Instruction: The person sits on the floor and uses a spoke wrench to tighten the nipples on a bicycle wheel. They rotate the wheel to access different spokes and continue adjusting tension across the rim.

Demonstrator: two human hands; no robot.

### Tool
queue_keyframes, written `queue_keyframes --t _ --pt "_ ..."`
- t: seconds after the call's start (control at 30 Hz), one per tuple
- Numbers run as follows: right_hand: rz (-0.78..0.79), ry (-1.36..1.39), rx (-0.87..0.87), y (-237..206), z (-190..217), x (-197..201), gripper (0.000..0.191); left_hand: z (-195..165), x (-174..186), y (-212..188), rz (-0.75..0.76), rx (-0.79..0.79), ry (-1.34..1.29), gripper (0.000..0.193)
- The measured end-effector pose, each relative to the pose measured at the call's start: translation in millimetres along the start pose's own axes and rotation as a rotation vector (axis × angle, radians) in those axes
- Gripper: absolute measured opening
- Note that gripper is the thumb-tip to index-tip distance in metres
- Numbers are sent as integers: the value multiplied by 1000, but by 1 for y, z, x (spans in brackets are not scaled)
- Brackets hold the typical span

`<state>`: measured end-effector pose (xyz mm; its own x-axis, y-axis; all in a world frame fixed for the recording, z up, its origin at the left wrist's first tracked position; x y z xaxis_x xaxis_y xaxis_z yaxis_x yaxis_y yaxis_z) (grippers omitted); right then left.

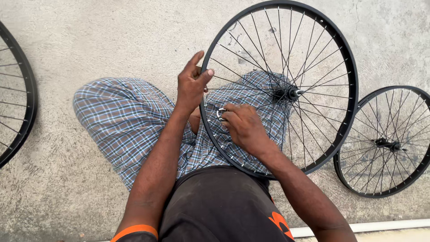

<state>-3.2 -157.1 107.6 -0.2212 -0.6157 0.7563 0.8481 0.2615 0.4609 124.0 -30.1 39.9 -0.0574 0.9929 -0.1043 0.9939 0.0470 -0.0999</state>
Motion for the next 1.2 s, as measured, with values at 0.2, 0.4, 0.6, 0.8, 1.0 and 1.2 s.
queue_keyframes --t 0.2,0.4,0.6,0.8,1.0,1.2 --pt "270 54 -303 3 -20 -47 11 14 9 -21 -41 33 40 62" --pt "511 2 -439 5 -33 -72 22 15 10 -25 -35 -73 20 60" --pt "229 112 -145 2 -5 -41 20 10 9 -27 -37 -118 38 59" --pt "391 113 -180 2 -16 -54 23 13 7 -26 -28 -86 72 62" --pt "604 -316 -229 7 -18 -80 20 9 7 -30 -22 -158 86 62" --pt "835 250 -513 11 -32 -78 48 9 6 -28 -12 -140 93 63"
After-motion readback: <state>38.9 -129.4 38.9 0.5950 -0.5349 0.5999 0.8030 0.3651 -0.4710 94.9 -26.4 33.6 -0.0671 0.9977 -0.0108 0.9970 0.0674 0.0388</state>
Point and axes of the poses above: each hand's wrist, its own y-axis towards the middle knuckle, its own x-axis out of the back of the hand, z = x × y, the point moved 9 cm from there along y, towards the middle knuckle, and after that the axes turned 12 degrees about -z, right-handed, at the moved point
